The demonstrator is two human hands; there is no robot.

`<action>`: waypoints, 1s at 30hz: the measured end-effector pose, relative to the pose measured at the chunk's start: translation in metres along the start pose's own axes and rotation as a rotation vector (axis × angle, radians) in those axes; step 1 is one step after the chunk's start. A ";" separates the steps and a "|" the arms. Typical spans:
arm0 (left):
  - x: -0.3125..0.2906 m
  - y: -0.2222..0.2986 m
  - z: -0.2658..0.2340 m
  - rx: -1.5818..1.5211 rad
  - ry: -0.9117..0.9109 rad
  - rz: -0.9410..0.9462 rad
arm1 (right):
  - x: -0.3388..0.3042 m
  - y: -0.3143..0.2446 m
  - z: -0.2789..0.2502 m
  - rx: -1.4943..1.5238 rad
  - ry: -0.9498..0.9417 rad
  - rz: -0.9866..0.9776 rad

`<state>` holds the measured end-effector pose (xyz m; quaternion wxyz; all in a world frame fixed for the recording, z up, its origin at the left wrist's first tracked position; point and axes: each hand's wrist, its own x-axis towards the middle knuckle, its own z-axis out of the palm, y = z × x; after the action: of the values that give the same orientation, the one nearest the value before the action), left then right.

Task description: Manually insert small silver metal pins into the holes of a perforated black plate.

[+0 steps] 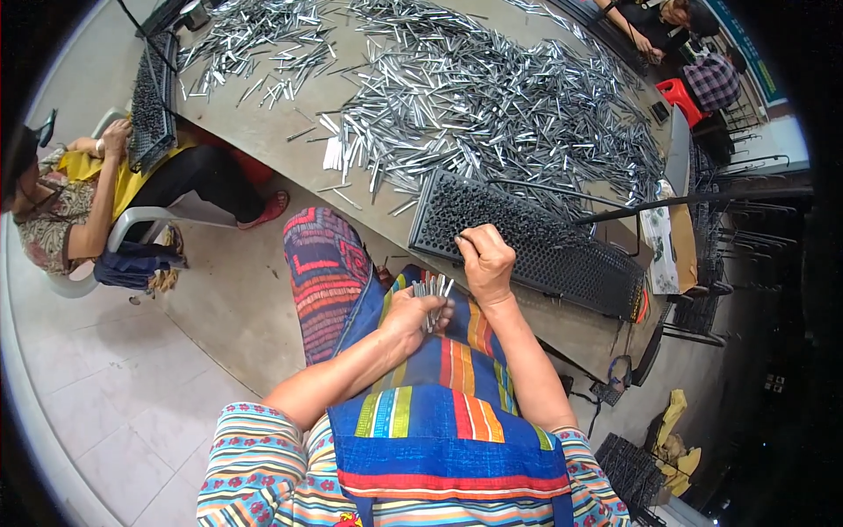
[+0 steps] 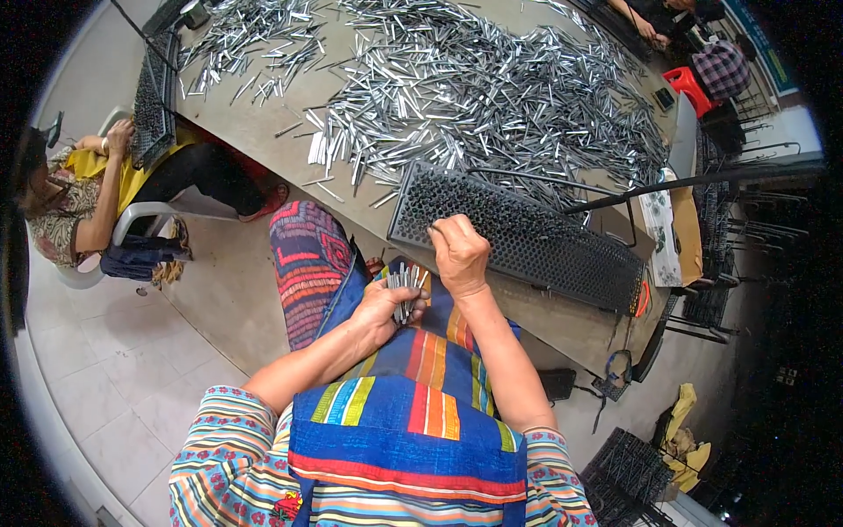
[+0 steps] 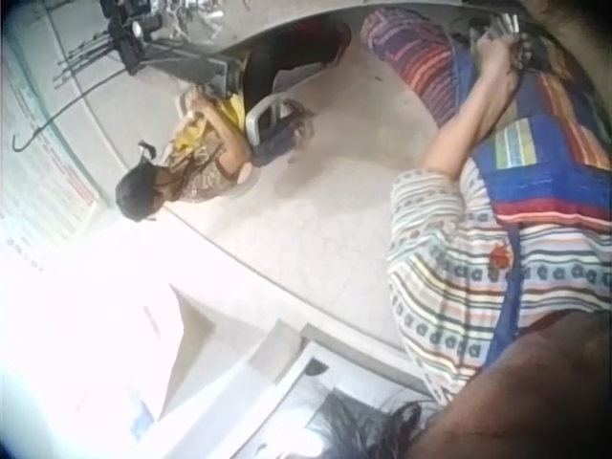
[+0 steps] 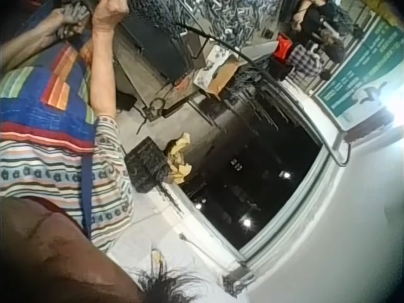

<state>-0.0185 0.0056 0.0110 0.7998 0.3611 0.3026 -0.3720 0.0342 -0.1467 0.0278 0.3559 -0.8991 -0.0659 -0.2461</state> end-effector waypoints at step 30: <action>0.004 0.018 0.007 -0.023 -0.123 0.019 | -0.032 -0.006 -0.019 0.547 -0.341 0.728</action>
<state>-0.0008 0.0067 0.0184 0.8244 0.3314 0.2536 -0.3825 -0.0033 -0.1527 0.0275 0.6262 -0.7649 0.1330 0.0716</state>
